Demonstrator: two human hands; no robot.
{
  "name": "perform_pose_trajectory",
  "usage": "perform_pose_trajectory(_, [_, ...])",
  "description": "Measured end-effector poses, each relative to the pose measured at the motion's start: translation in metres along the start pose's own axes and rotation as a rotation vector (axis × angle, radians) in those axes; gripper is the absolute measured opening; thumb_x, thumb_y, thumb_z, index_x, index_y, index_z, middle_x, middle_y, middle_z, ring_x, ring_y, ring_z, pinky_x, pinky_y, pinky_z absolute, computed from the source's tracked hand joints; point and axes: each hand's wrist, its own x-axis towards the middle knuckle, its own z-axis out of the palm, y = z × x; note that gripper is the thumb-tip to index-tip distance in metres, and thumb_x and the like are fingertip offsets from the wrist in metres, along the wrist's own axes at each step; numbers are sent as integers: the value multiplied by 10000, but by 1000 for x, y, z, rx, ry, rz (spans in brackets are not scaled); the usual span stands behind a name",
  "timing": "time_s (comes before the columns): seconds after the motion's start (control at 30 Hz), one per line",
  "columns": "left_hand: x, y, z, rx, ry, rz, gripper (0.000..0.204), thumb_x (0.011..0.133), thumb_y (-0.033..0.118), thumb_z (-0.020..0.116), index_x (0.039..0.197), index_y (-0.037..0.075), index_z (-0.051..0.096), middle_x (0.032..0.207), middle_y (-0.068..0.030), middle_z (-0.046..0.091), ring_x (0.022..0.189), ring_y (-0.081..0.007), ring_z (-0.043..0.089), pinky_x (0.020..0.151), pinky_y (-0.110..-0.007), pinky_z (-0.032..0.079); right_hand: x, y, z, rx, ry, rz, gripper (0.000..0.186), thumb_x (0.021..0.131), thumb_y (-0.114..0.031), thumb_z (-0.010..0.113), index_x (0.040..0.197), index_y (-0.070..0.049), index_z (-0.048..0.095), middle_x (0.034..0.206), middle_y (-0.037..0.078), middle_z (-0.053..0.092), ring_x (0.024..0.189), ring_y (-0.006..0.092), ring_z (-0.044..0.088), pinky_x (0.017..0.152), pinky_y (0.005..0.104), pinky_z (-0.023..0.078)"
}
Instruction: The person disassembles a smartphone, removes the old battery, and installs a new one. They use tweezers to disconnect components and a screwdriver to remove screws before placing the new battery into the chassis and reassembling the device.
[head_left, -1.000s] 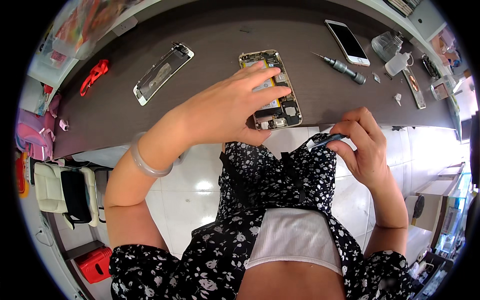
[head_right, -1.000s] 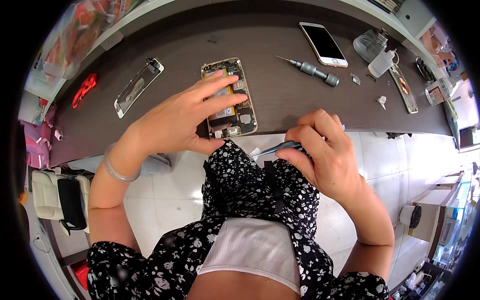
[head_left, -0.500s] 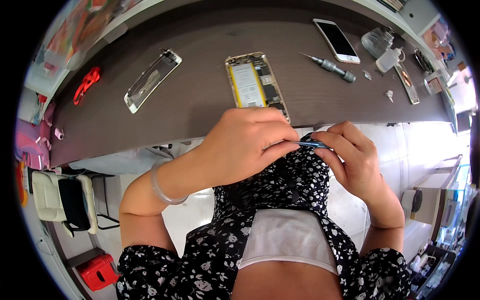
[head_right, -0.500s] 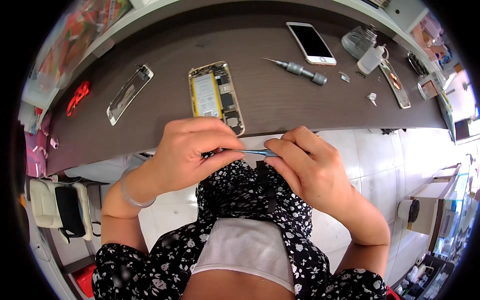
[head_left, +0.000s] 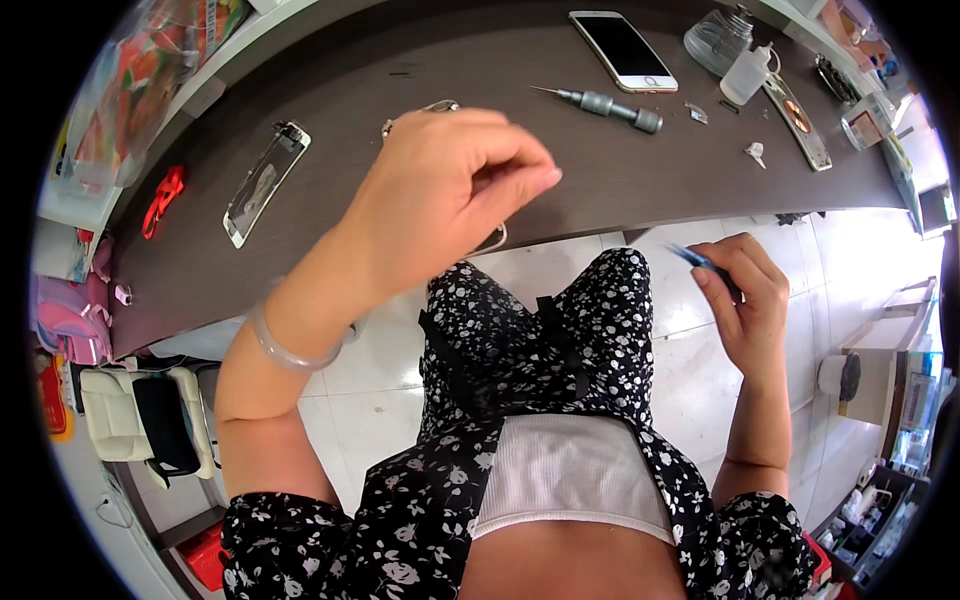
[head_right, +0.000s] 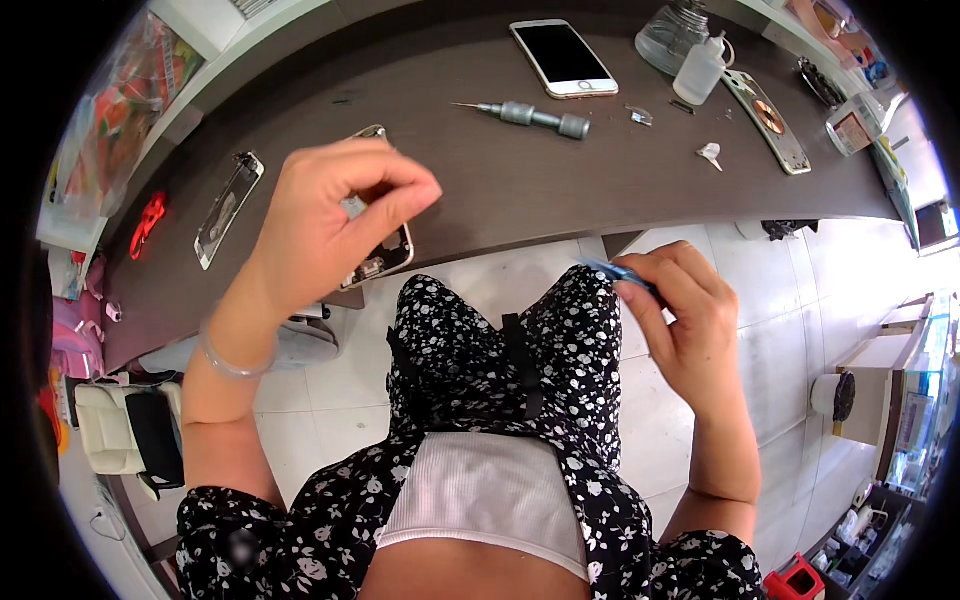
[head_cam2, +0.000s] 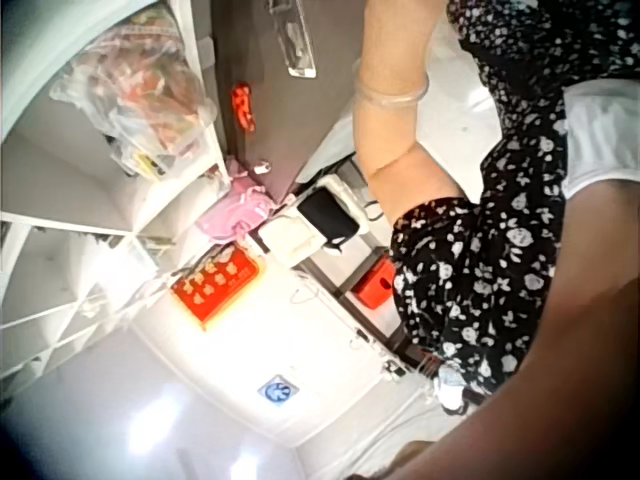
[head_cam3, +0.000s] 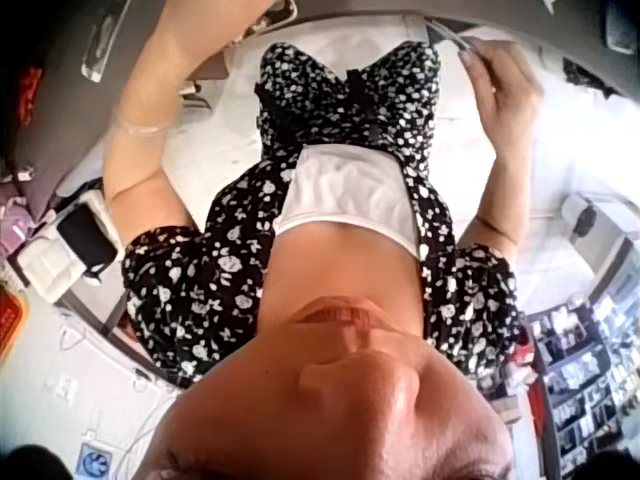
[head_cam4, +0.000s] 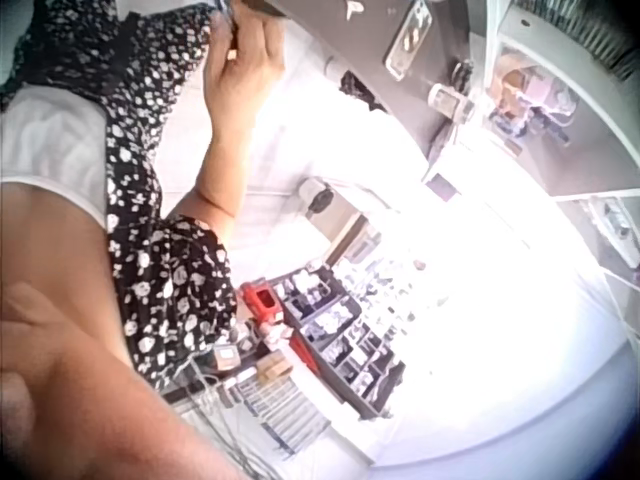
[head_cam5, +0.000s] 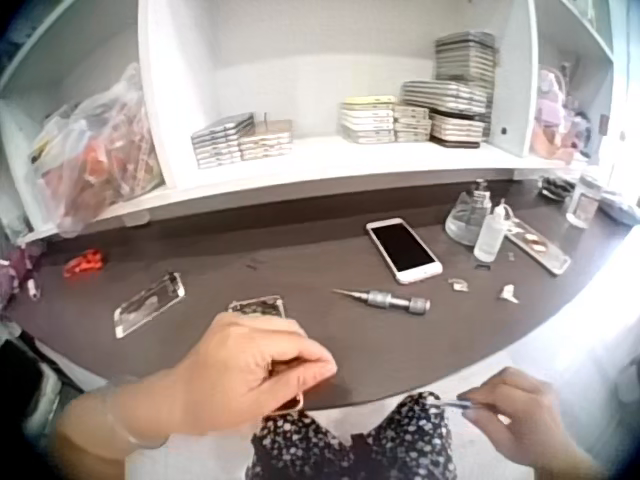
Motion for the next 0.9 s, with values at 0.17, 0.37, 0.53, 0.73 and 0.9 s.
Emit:
perform_pose_trajectory(0.17, [55, 7, 25, 89, -78, 193, 125, 809, 79, 678, 864, -34, 679, 715, -99, 636, 610, -153, 589, 570, -261, 459, -24, 25, -17, -19, 126, 129, 77, 832, -36, 663, 889, 17, 659, 747, 64, 571, 579, 127, 472, 504, 243, 359])
perform_pose_trajectory(0.37, [143, 4, 91, 122, -136, 319, 188, 756, 18, 621, 931, 12, 689, 784, -155, 671, 711, -246, 658, 659, -330, 504, -54, 45, -22, -25, 201, 222, 80, 827, -40, 667, 886, 14, 661, 741, 67, 575, 579, 134, 478, 522, 258, 375])
perform_pose_trajectory(0.53, [179, 9, 110, 171, -300, 267, 231, 732, -15, 559, 918, 23, 692, 785, -156, 673, 784, -289, 661, 738, -351, 511, -68, 47, -25, -20, 207, 308, 81, 825, -43, 671, 883, 12, 662, 751, 67, 584, 590, 137, 501, 530, 258, 389])
perform_pose_trajectory(0.73, [178, 5, 79, 253, -154, 384, 188, 779, 201, 678, 813, 16, 692, 1090, -142, 653, 937, -275, 629, 796, -341, 484, -70, 53, -25, -6, 220, 300, 89, 829, -44, 665, 897, 12, 652, 758, 64, 580, 597, 136, 489, 539, 257, 390])
perform_pose_trajectory(0.9, [138, -24, -6, 328, -193, 185, 231, 766, 229, 731, 814, 15, 657, 1129, -115, 639, 927, -196, 601, 734, -297, 456, -54, 44, -13, 30, 205, 272, 131, 823, -29, 660, 947, 8, 639, 750, 58, 562, 603, 122, 473, 540, 247, 378])
